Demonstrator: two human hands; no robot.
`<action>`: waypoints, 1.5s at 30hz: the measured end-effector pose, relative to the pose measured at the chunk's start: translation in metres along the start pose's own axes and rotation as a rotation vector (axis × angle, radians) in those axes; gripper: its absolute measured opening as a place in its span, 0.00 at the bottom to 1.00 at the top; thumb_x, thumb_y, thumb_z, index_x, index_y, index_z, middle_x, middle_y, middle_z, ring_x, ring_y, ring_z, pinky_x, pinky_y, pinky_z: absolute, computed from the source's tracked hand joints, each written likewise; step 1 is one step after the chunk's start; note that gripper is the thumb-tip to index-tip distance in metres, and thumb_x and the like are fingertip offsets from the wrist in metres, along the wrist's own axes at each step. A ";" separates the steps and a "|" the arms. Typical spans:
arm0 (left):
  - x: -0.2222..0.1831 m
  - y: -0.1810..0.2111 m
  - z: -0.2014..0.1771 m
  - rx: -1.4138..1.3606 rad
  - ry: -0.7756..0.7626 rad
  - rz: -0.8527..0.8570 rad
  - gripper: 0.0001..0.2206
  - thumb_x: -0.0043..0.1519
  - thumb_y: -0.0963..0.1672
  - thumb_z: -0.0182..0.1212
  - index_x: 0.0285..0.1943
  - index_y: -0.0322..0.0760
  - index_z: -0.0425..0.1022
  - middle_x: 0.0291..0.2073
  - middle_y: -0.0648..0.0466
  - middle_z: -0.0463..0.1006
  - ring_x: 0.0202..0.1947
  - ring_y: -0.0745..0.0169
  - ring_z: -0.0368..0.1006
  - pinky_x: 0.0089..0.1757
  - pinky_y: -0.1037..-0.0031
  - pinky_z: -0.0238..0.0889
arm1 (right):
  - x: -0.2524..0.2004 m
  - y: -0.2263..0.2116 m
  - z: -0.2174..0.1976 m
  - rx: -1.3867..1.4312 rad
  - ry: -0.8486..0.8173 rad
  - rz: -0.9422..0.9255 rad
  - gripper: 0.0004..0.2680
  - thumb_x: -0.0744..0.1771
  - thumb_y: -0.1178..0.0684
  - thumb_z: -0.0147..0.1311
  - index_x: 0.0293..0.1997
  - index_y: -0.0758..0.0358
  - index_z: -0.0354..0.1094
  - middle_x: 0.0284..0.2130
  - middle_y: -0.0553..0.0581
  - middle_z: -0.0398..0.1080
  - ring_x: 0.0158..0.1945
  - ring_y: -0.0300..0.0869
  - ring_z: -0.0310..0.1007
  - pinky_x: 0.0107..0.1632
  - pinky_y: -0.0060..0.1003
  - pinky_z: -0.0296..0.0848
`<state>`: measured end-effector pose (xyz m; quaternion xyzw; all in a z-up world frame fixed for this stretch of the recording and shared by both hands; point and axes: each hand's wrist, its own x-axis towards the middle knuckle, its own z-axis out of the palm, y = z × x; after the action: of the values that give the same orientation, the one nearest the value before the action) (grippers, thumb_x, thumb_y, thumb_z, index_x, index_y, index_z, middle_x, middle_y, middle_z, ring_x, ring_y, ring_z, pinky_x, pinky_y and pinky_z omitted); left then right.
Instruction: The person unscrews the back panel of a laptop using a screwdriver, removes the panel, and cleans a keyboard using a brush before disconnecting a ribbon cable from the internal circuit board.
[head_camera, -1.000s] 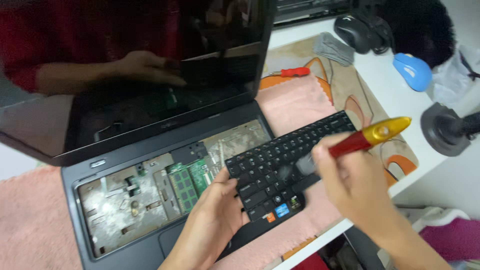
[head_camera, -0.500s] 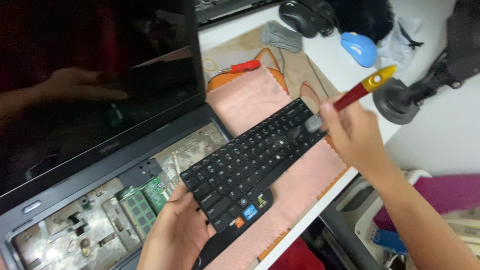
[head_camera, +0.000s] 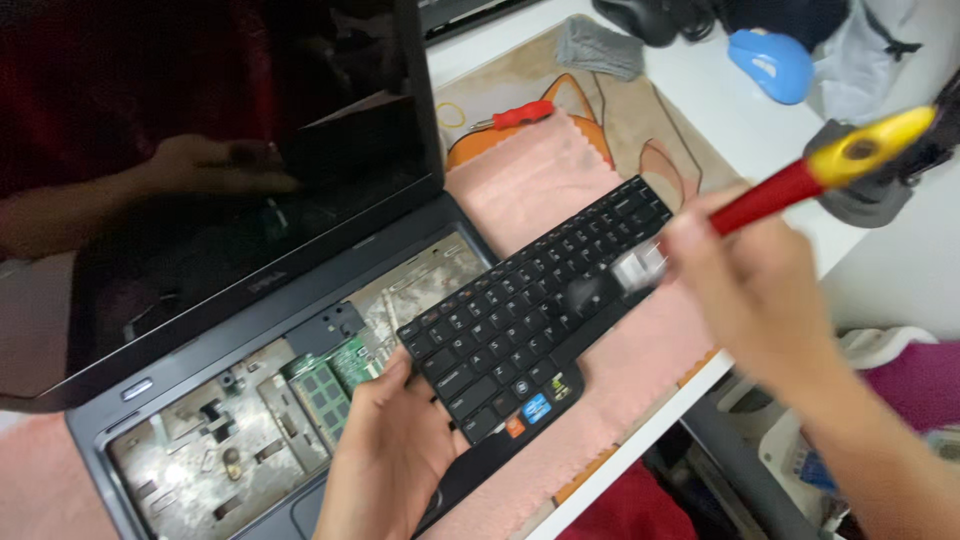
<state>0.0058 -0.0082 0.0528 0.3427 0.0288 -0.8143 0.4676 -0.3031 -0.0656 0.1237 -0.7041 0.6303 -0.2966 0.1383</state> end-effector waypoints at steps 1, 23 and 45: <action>0.002 -0.003 -0.007 0.003 0.005 0.003 0.17 0.72 0.52 0.52 0.65 0.45 0.74 0.72 0.35 0.82 0.65 0.31 0.82 0.51 0.40 0.78 | -0.007 -0.019 0.008 0.006 -0.001 0.000 0.13 0.80 0.50 0.46 0.43 0.60 0.75 0.35 0.52 0.79 0.41 0.40 0.80 0.51 0.38 0.72; 0.003 -0.004 -0.001 0.068 0.231 0.001 0.34 0.67 0.45 0.54 0.84 0.45 0.48 0.83 0.43 0.59 0.77 0.28 0.67 0.60 0.29 0.70 | -0.007 0.001 0.018 0.045 -0.152 -0.027 0.08 0.76 0.50 0.51 0.44 0.55 0.74 0.32 0.47 0.76 0.33 0.37 0.74 0.41 0.36 0.70; 0.050 -0.011 -0.091 -0.084 -0.218 -0.032 0.06 0.70 0.51 0.65 0.50 0.56 0.84 0.59 0.40 0.88 0.58 0.28 0.84 0.44 0.32 0.79 | 0.017 0.106 -0.028 -0.148 0.187 -0.153 0.06 0.80 0.56 0.53 0.53 0.67 0.70 0.23 0.55 0.63 0.25 0.46 0.62 0.39 0.44 0.60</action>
<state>0.0290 -0.0058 -0.0495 0.2319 0.0173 -0.8521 0.4688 -0.4047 -0.0952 0.0898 -0.7276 0.6050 -0.3235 0.0036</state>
